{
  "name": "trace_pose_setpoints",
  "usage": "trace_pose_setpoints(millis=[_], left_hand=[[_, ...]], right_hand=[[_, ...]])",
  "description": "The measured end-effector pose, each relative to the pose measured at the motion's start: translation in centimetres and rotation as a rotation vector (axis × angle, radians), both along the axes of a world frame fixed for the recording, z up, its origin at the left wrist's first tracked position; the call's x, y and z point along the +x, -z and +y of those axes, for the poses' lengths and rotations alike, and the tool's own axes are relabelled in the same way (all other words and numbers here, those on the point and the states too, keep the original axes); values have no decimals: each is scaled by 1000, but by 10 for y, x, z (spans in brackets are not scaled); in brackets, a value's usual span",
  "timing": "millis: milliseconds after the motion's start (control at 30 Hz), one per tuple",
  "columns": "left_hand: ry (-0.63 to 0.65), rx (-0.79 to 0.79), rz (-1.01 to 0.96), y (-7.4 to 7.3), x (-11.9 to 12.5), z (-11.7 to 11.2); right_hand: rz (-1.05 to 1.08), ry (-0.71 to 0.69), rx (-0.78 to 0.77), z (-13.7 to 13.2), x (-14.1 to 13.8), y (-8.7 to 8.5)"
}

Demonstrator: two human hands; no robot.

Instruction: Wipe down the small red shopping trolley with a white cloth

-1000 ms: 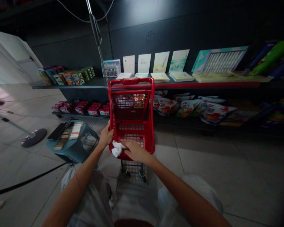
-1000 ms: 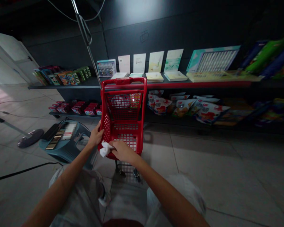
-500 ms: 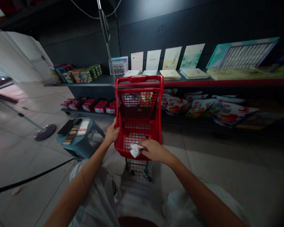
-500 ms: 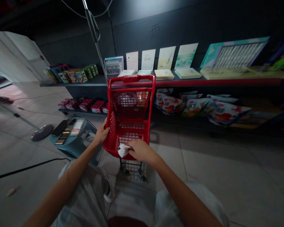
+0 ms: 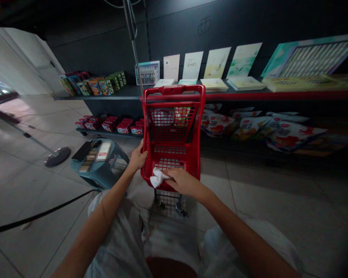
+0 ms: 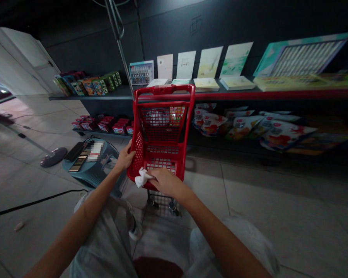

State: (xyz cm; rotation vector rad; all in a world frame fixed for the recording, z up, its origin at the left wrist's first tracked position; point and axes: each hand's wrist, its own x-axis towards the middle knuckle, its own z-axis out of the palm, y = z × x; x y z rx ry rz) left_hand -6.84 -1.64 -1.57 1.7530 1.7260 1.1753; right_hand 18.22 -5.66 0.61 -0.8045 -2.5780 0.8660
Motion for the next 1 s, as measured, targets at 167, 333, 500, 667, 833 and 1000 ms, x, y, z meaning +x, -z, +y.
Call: trace_pose_setpoints(millis=[167, 333, 500, 667, 833, 1000], left_hand=[[-9, -19, -13, -2, -1, -2], [3, -29, -11, -1, -4, -3], [-28, -28, -46, 5, -4, -1], [-37, -33, 11, -3, 21, -38], [229, -320, -32, -30, 10, -180], [465, -892, -364, -27, -118, -322]], right_hand=[[-179, -47, 133, 8, 33, -11], [-182, -51, 123, 9, 50, -16], [-236, 32, 234, 0, 47, -10], [-289, 169, 292, -7, 41, -8], [-280, 202, 306, -8, 42, -8], [-274, 196, 303, -8, 42, -8]])
